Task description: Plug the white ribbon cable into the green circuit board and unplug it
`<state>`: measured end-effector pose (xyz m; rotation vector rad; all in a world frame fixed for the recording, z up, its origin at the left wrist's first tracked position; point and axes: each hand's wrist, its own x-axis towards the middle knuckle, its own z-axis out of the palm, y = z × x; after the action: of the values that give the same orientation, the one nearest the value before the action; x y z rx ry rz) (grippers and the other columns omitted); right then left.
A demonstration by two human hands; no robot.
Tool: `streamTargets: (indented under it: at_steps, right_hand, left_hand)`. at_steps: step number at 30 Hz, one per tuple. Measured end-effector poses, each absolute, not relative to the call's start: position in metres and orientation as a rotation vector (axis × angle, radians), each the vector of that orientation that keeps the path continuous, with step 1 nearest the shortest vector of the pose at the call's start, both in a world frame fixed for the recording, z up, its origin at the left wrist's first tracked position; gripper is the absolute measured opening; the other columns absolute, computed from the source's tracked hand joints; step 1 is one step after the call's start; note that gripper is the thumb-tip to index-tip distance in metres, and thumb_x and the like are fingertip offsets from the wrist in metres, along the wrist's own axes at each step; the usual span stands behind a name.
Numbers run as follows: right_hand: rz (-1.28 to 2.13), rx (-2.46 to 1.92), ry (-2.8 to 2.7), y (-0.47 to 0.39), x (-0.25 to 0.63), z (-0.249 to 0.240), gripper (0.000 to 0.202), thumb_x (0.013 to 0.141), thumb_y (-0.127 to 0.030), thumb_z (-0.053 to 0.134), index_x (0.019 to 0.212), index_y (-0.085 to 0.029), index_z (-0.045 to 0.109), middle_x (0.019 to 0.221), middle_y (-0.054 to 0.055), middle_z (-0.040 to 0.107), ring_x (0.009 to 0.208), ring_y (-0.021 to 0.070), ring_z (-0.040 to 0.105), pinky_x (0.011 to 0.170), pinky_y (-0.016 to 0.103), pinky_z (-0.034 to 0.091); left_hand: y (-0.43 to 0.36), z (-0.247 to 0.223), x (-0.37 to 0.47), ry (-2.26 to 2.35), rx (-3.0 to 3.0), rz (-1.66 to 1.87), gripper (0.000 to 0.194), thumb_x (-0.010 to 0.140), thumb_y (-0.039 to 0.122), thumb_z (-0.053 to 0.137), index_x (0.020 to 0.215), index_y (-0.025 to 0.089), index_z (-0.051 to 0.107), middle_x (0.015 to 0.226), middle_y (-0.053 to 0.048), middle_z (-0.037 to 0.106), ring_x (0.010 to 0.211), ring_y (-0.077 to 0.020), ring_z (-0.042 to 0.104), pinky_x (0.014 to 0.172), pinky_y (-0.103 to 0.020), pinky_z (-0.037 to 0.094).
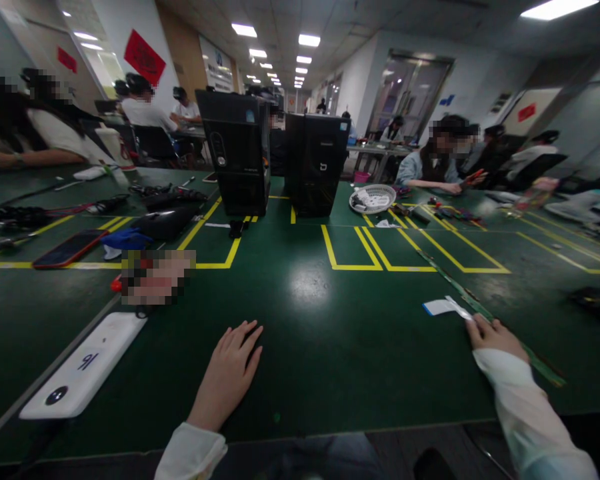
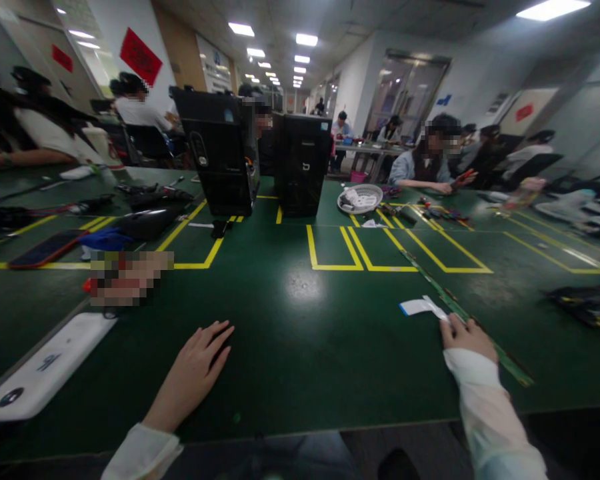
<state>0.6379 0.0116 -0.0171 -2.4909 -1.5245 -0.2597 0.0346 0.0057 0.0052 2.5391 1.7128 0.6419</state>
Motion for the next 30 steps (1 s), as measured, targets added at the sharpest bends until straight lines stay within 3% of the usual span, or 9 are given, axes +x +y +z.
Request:
streamTargets:
  at_steps: [7,17,22,26,30]
  right_hand:
    - [-0.131,-2.749,-1.196,0.027,0.596,0.012,0.07,0.088,-0.06,0.024,0.136,-0.016,0.049,0.132,0.028,0.046,0.12,0.0453,0.044,0.088,0.061,0.035]
    - [-0.167,-2.711,-1.16,0.036,0.604,0.001,0.068,0.087,-0.061,0.027,0.124,-0.013,0.059,0.125,0.031,0.05,0.118,0.046,0.045,0.085,0.063,0.033]
    - [-0.312,-2.668,-1.354,0.046,0.621,-0.012,0.06,0.088,-0.055,0.032,0.122,-0.014,0.061,0.141,0.021,0.044,0.129,0.0407,0.038,0.097,0.059,0.034]
    - [-0.341,-2.475,-1.695,0.066,0.619,-0.019,0.053,0.088,-0.042,0.037,0.122,-0.009,0.062,0.133,0.017,0.055,0.124,0.0339,0.047,0.103,0.049,0.037]
    - [-0.386,-2.221,-1.827,0.097,0.585,-0.016,0.043,0.085,-0.031,0.042,0.113,-0.01,0.066,0.119,0.016,0.064,0.11,0.028,0.058,0.096,0.042,0.045]
  left_hand:
    - [0.005,0.006,0.034,1.716,2.542,0.603,0.042,0.095,0.034,0.039,0.132,0.019,0.052,0.136,-0.01,0.054,0.129,-0.0265,0.047,0.108,-0.052,0.036]
    - [0.004,0.007,0.036,1.729,2.54,0.624,0.04,0.095,0.033,0.04,0.131,0.021,0.052,0.135,-0.009,0.055,0.128,-0.0258,0.048,0.108,-0.051,0.037]
    - [0.004,0.006,0.036,1.739,2.545,0.617,0.039,0.095,0.031,0.039,0.131,0.021,0.053,0.135,-0.009,0.055,0.128,-0.0245,0.048,0.109,-0.05,0.037]
    - [0.005,0.005,0.036,1.736,2.547,0.601,0.04,0.095,0.031,0.039,0.131,0.02,0.053,0.135,-0.009,0.055,0.128,-0.0244,0.048,0.109,-0.049,0.036]
    - [0.005,0.007,0.036,1.741,2.533,0.613,0.041,0.095,0.033,0.039,0.131,0.021,0.053,0.135,-0.009,0.055,0.128,-0.0254,0.049,0.109,-0.05,0.037]
